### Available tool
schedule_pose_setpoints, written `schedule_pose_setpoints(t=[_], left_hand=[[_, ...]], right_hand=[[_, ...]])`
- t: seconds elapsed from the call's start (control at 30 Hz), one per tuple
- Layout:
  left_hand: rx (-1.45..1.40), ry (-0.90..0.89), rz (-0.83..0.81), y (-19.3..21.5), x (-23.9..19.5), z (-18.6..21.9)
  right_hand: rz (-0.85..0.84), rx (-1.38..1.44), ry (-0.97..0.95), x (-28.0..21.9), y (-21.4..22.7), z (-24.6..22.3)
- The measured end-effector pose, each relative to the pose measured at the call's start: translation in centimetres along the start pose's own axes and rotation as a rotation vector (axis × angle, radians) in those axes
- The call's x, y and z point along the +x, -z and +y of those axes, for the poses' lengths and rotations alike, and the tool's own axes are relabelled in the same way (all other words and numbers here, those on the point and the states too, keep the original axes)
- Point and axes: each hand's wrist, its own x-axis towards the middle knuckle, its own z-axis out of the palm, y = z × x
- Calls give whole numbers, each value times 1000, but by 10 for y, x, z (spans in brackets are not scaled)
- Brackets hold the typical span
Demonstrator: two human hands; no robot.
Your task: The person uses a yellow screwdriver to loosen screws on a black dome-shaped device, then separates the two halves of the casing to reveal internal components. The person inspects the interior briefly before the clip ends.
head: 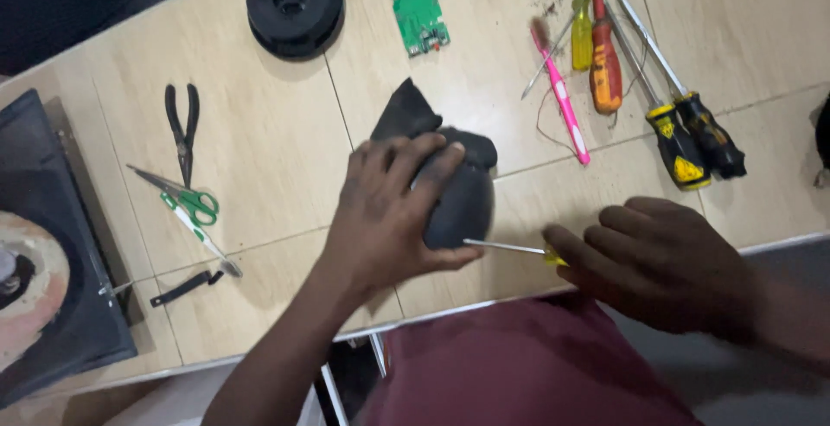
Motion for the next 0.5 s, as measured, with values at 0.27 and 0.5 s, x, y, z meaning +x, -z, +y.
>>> schedule_pose_setpoints(t=[0.27, 0.5], left_hand=[[54, -91, 78, 4, 2, -2], [68, -66, 20, 6, -1, 7]], right_hand=[[-865, 1136, -1379, 43, 23, 27], [-460, 1936, -916, -3, 1, -9]])
